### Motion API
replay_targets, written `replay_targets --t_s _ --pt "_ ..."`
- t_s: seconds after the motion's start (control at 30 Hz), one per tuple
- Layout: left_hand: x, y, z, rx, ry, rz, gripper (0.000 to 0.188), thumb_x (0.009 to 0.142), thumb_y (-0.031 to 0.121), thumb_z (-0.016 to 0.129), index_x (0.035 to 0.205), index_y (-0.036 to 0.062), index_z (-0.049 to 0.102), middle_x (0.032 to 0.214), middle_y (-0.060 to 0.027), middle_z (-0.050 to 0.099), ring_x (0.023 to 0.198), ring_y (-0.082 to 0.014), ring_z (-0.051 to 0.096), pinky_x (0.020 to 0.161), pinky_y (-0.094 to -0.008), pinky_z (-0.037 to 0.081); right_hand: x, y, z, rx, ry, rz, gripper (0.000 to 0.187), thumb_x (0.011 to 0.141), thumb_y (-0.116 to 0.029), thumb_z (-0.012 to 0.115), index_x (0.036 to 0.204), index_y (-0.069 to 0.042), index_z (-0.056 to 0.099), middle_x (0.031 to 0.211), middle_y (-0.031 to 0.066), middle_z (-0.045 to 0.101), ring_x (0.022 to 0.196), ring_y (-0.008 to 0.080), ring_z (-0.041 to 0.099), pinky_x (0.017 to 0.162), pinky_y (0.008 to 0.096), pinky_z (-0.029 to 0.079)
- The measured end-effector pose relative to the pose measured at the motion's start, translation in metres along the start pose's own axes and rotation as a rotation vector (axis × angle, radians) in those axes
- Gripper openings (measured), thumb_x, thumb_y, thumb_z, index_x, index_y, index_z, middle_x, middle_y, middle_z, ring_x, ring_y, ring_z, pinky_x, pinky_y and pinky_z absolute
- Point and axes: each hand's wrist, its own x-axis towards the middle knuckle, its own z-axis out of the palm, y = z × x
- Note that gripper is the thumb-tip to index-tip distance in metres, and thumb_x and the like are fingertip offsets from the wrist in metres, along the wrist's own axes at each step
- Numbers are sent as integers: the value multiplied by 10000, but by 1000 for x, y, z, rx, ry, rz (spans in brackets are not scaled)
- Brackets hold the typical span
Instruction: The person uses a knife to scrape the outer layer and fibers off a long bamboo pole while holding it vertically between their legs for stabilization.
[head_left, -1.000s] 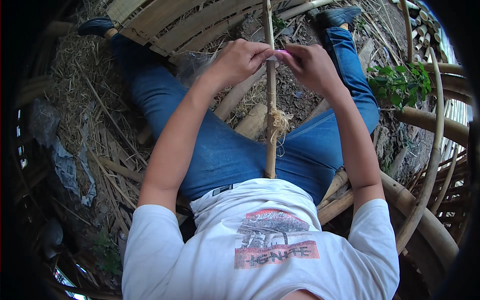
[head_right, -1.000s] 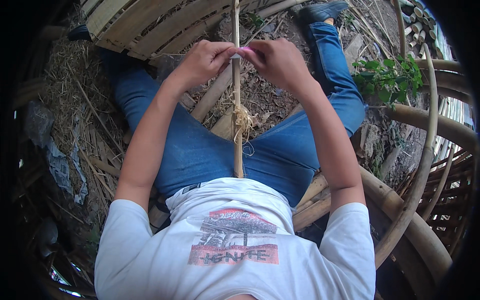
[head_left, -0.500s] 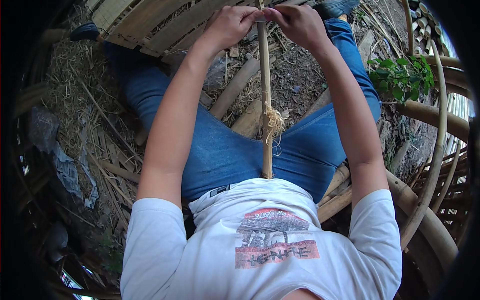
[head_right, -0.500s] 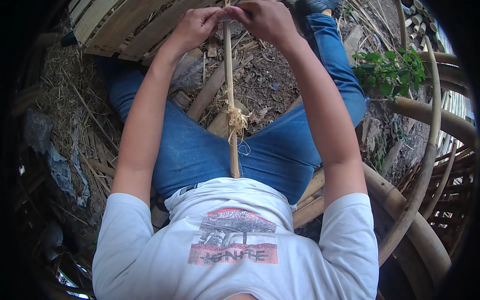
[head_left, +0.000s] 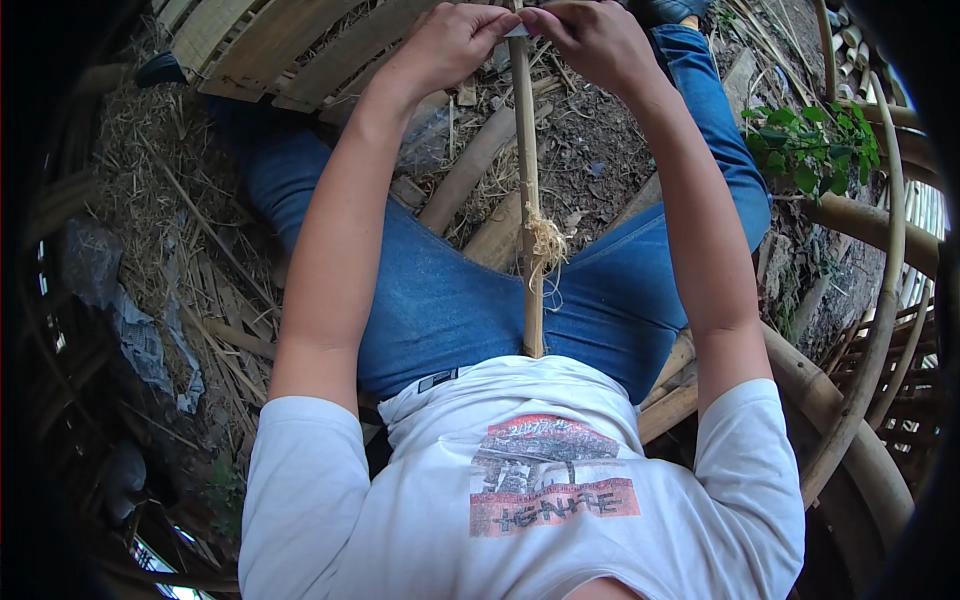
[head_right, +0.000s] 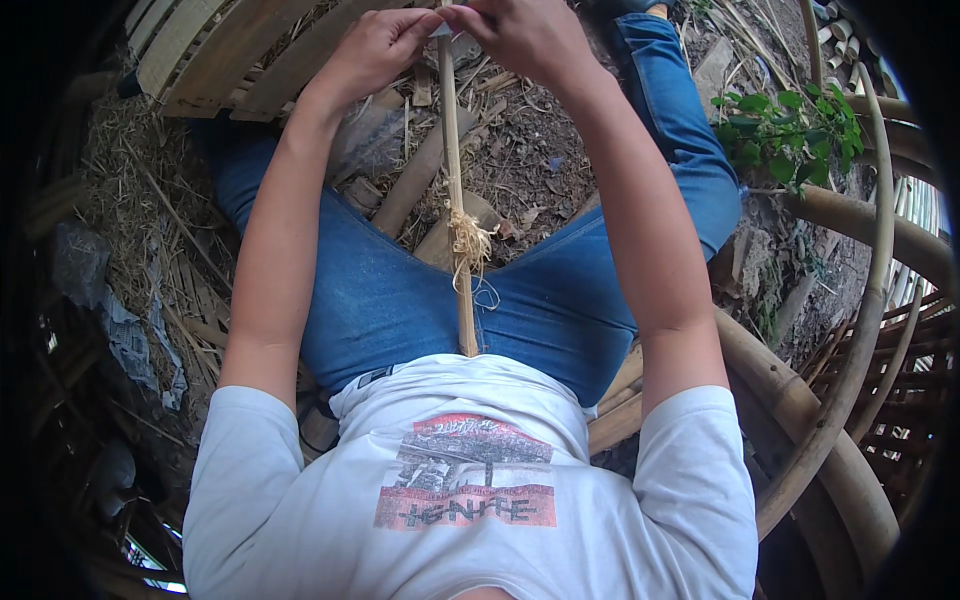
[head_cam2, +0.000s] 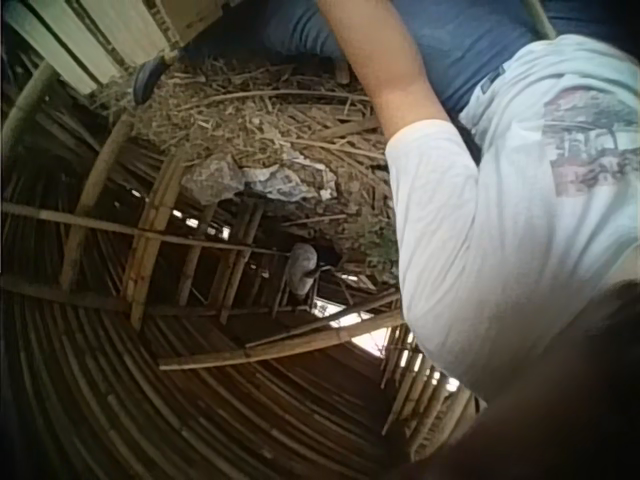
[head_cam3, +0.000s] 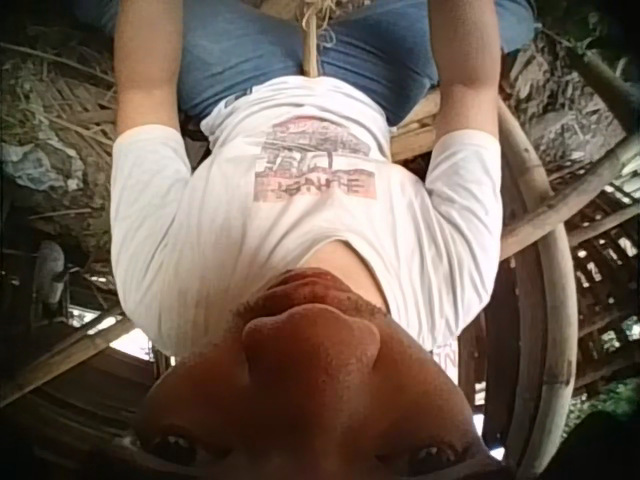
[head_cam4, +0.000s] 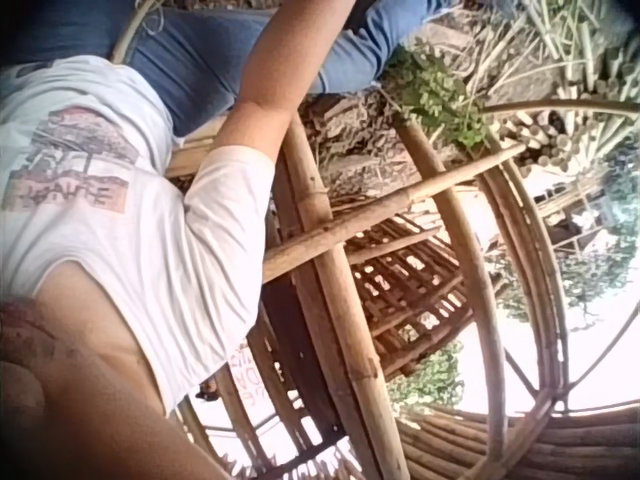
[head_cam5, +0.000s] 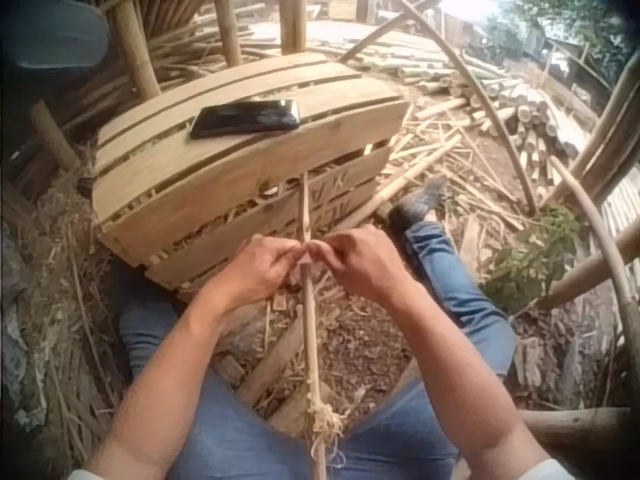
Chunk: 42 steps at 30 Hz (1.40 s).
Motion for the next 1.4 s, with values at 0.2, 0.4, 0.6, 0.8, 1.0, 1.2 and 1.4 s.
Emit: replay_targets --t_s 0.2,0.4,0.6,0.8,1.0,1.2,1.4 --pt "-10 2 10 -136 5 5 448 1035 425 537 975 25 731 669 -93 633 622 -162 595 615 -358 499 -11 -1 1 -10 37 -42 306 950 -321 637 862 -62 775 732 166 699 638 322 684 608 411 532" --pt "-17 -19 15 -8 40 70 308 1045 283 557 1156 43 715 623 -22 571 575 -85 527 528 -309 428 -18 -9 2 -47 -69 41 273 950 -315 640 905 -89 786 767 160 713 666 324 694 617 405 540" --pt "-54 -5 32 -118 22 43 290 1014 336 577 1037 94 735 573 -126 536 518 -238 556 544 -397 430 -55 -12 16 -82 -4 -31 302 952 -420 626 936 -169 792 625 87 664 617 297 677 596 417 542" --pt "-75 10 35 -63 10 90 277 1002 339 587 1021 111 743 593 -141 562 548 -304 583 565 -412 450 -85 -28 16 -1 -16 61 290 950 -408 628 881 -169 778 589 87 631 593 306 655 577 424 530" --pt "-72 18 28 -92 -71 28 284 1002 355 586 1034 125 750 629 -123 610 617 -304 636 602 -418 480 -85 -32 13 27 -6 106 302 946 -393 636 820 -149 761 571 97 610 579 315 645 566 422 518" --pt "-14 -9 17 -15 102 163 264 1014 282 586 1112 88 735 614 -36 583 560 -110 536 564 -316 451 -25 13 20 -76 74 13 283 947 -409 625 960 -185 798 635 108 660 627 319 669 609 414 543" --pt "30 -39 6 7 105 85 283 1021 305 578 1113 86 732 638 -42 589 589 -114 541 570 -319 448 15 27 16 -37 109 -65 290 968 -362 619 957 -122 783 709 126 697 634 306 679 592 396 525"
